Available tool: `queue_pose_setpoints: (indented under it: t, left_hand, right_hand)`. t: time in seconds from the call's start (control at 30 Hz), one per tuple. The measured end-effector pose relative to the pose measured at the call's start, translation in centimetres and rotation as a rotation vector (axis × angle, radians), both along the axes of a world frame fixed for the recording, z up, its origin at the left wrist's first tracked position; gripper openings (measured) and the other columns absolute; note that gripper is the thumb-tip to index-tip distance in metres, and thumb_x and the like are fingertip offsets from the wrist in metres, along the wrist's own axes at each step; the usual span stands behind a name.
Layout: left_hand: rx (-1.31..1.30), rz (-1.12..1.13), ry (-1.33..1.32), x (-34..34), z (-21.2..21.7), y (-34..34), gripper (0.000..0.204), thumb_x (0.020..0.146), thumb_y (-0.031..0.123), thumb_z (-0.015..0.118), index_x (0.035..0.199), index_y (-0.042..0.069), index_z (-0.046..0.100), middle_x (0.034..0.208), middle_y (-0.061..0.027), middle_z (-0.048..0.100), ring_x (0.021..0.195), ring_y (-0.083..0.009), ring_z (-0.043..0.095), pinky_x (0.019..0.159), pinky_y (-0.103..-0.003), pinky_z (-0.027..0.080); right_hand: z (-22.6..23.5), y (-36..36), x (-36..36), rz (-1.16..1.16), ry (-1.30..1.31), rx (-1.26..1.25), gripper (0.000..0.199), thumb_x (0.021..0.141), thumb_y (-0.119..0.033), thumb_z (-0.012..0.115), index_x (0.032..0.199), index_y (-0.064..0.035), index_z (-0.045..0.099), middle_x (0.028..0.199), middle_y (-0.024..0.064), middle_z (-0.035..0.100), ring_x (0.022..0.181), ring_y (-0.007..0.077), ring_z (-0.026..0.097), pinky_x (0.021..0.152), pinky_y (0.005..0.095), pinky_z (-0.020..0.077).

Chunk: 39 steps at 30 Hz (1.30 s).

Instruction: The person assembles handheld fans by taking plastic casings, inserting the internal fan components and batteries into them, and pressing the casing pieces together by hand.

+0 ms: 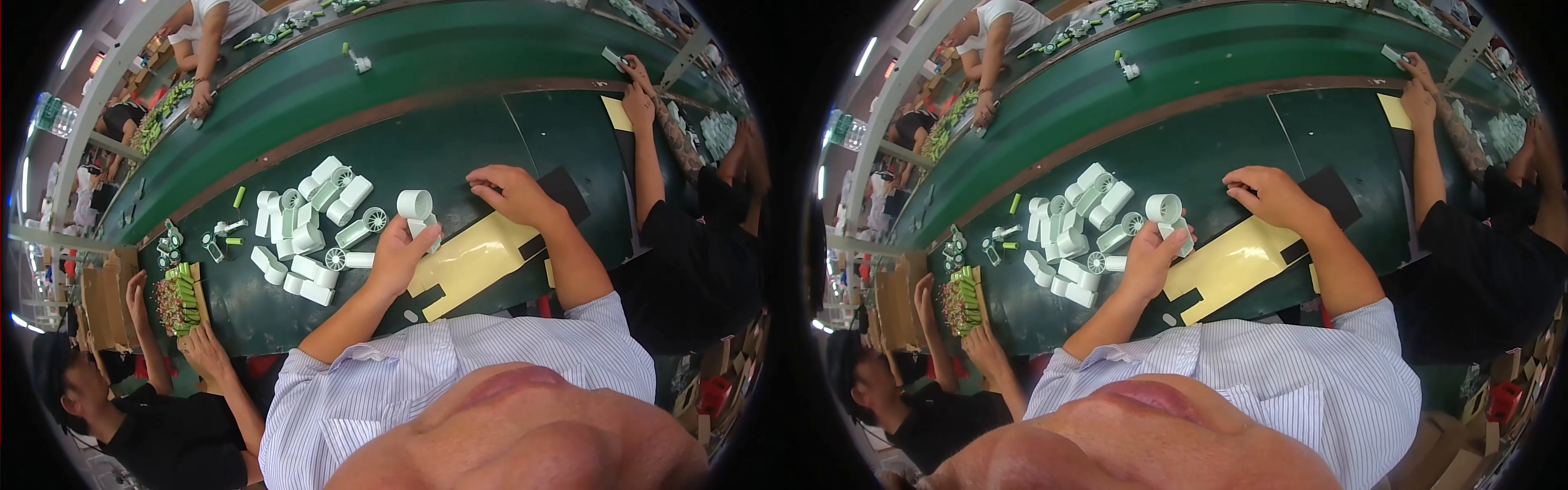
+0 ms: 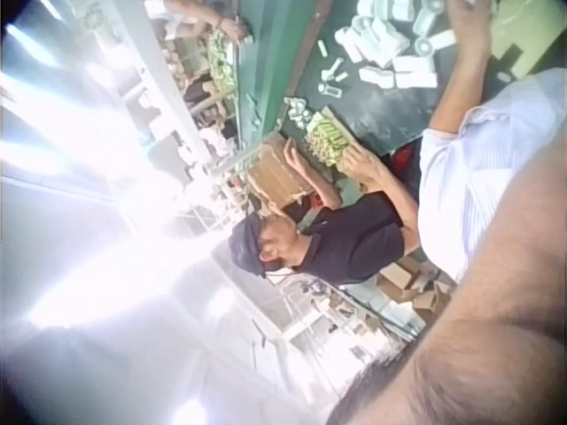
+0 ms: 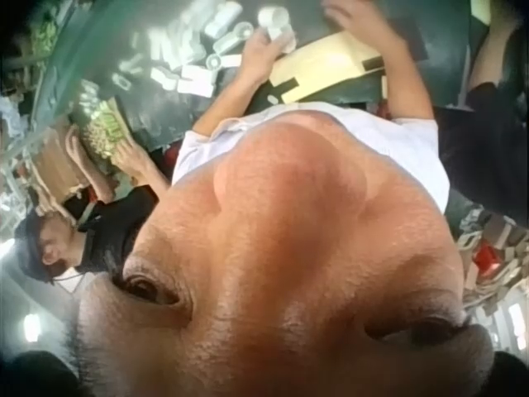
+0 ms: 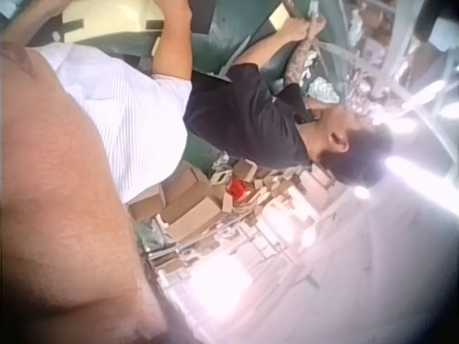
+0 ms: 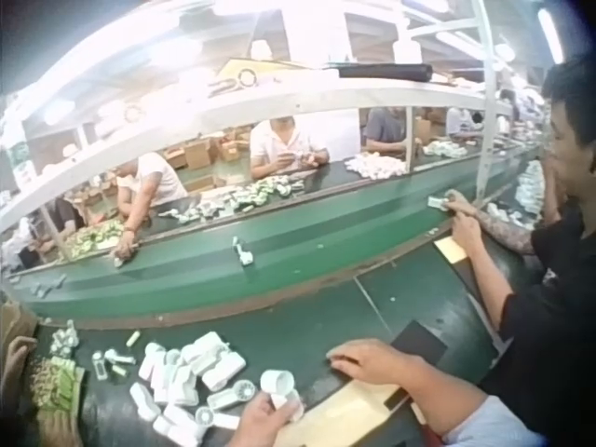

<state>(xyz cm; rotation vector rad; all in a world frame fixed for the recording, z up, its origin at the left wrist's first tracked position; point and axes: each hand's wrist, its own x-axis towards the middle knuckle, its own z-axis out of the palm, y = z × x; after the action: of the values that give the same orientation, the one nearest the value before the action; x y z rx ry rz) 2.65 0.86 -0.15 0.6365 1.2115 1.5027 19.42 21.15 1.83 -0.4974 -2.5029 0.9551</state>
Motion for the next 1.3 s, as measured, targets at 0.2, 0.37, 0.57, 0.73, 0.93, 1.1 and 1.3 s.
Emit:
queue_pose_setpoints:
  t: [0.2, 0.37, 0.57, 0.73, 0.93, 1.1, 1.3]
  left_hand:
    - [0.001, 0.002, -0.004, 0.01, 0.13, -0.16, 0.039, 0.094, 0.013, 0.064, 0.13, 0.004, 0.051, 0.108, -0.0076, 0.061, 0.098, -0.0169, 0.062, 0.083, -0.033, 0.053]
    - [0.003, -0.004, -0.015, 0.03, 0.39, -0.16, 0.039, 0.094, 0.012, 0.064, 0.13, 0.004, 0.051, 0.108, -0.0077, 0.061, 0.098, -0.017, 0.061, 0.083, -0.033, 0.053]
    - [-0.006, 0.001, -0.02, 0.18, 0.47, -0.16, 0.039, 0.094, 0.013, 0.065, 0.13, 0.004, 0.051, 0.108, -0.0076, 0.061, 0.098, -0.0173, 0.061, 0.083, -0.034, 0.053]
    - [0.007, -0.002, -0.014, 0.17, 0.41, -0.18, 0.04, 0.094, 0.013, 0.065, 0.13, 0.004, 0.051, 0.108, -0.0078, 0.061, 0.098, -0.0177, 0.062, 0.084, -0.034, 0.054]
    - [0.018, -0.009, -0.017, 0.18, 0.36, -0.15, 0.041, 0.093, 0.014, 0.066, 0.13, 0.004, 0.051, 0.108, -0.0075, 0.061, 0.098, -0.0176, 0.062, 0.084, -0.034, 0.054]
    - [0.015, -0.004, -0.017, 0.21, 0.43, -0.21, 0.04, 0.093, 0.014, 0.066, 0.129, 0.004, 0.051, 0.107, -0.0072, 0.061, 0.098, -0.0172, 0.062, 0.084, -0.034, 0.054]
    - [0.016, -0.01, -0.012, 0.2, 0.38, -0.4, 0.04, 0.094, 0.014, 0.066, 0.129, 0.004, 0.051, 0.107, -0.0071, 0.061, 0.098, -0.0169, 0.062, 0.084, -0.033, 0.054]
  right_hand:
    - [-0.01, -0.09, -0.16, 0.006, 0.0, -0.006, 0.022, 0.089, -0.012, 0.067, 0.108, -0.0017, 0.067, 0.097, 0.0134, 0.069, 0.087, 0.0284, 0.068, 0.077, 0.035, 0.0541]
    - [0.04, -0.09, -0.17, 0.006, 0.009, 0.018, 0.022, 0.089, -0.012, 0.067, 0.108, -0.0019, 0.067, 0.097, 0.0135, 0.069, 0.087, 0.0285, 0.068, 0.077, 0.0354, 0.0542]
    - [-0.06, -0.02, -0.12, 0.006, -0.005, -0.018, 0.022, 0.088, -0.012, 0.067, 0.107, -0.002, 0.067, 0.096, 0.0135, 0.069, 0.087, 0.0288, 0.068, 0.077, 0.0358, 0.0541]
    - [0.07, -0.11, -0.1, 0.002, 0.0, -0.003, 0.022, 0.088, -0.012, 0.067, 0.107, -0.0019, 0.067, 0.096, 0.0135, 0.069, 0.087, 0.0286, 0.068, 0.077, 0.0362, 0.054]
    - [0.02, -0.09, -0.13, 0.009, 0.008, -0.001, 0.022, 0.088, -0.013, 0.067, 0.107, -0.0019, 0.067, 0.096, 0.0137, 0.069, 0.087, 0.0288, 0.068, 0.077, 0.0363, 0.0538]
    - [0.22, -0.11, -0.11, 0.012, -0.042, -0.013, 0.023, 0.09, -0.012, 0.066, 0.11, -0.0013, 0.067, 0.1, 0.0141, 0.07, 0.089, 0.0276, 0.068, 0.078, 0.0342, 0.0536]
    - [0.23, -0.25, -0.16, 0.01, -0.041, -0.003, 0.023, 0.089, -0.012, 0.067, 0.11, -0.0016, 0.067, 0.101, 0.0141, 0.07, 0.089, 0.0277, 0.068, 0.077, 0.0343, 0.0537]
